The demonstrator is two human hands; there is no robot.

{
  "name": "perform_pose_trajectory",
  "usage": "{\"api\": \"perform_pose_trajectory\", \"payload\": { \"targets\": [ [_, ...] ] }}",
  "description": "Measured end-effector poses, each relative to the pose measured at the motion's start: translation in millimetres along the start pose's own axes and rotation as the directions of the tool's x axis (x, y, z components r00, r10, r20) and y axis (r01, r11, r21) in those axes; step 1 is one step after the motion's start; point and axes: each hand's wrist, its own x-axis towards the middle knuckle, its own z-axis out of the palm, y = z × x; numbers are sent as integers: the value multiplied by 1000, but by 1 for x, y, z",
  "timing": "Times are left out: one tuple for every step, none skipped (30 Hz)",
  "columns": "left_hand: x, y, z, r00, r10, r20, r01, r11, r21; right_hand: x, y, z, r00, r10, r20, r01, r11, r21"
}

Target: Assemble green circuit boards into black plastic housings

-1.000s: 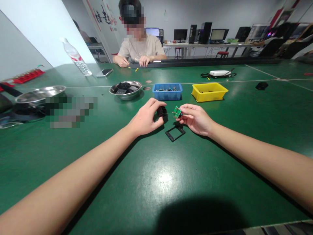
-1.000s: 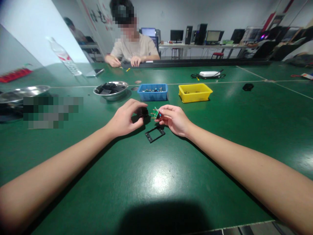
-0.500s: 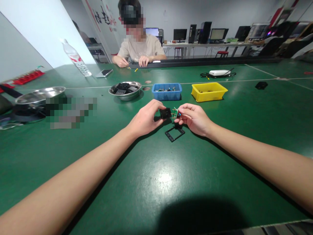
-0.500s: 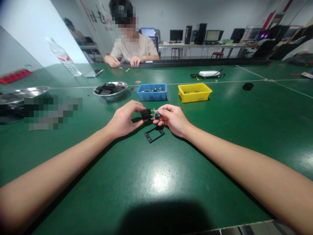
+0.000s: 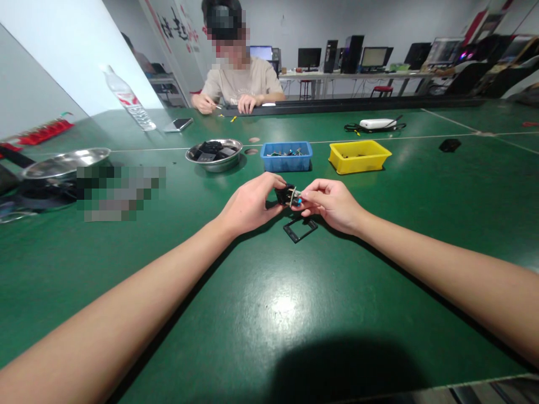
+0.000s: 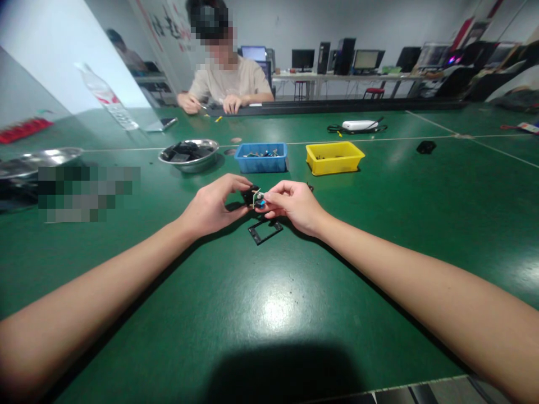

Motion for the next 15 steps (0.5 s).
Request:
{"api": "perform_pose_trajectory", "payload": {
  "targets": [
    [0,1,-1,1000,9,3,-9,1000,6,0,0,0,1000,0,0,0,1000,-7],
    [1,1,-1,1000,20,6,-20,1000,12,0,1,0,1000,-1,-1,1,1000,-12],
    [1,2,-2,999,34,10,-34,999,20,0,1,0,1000,-2,-4,2,1000,-14],
    [2,3,-3,999,48,16,-49,998,31,0,1,1,1000,-2,-9,2,1000,-12],
    [2,4,-3,998,61,23,-62,997,42,1,1,1,1000,-2,-14,2,1000,-9],
    [3,5,-3,997,71,32,-72,996,51,1,1,1,1000,0,-19,0,1000,-5],
    [3,5,-4,996,76,39,-78,995,58,0,1,1,1000,3,-24,-3,1000,-2],
    [3,5,-4,996,77,44,-79,995,63,0,1,2,1000,8,-28,-8,1000,-1],
    [4,6,-4,996,76,48,-79,995,66,0,0,2,999,14,-31,-14,1000,-2],
    [4,6,-4,996,75,50,-78,995,68,0,0,2,999,19,-33,-20,1000,-5],
    [4,6,-4,996,74,52,-78,994,71,0,0,2,999,25,-35,-25,1000,-10],
    [4,6,-4,996,76,54,-80,994,75,0,0,2,999,29,-36,-30,999,-14],
    [4,6,-4,995,79,57,-83,993,78,0,0,3,999,33,-38,-33,999,-17],
    [4,6,-4,995,82,61,-86,993,79,1,0,3,999,35,-42,-36,999,-18],
    [4,6,-4,994,85,65,-90,993,78,1,0,3,998,36,-50,-37,999,-17]
  ]
}}
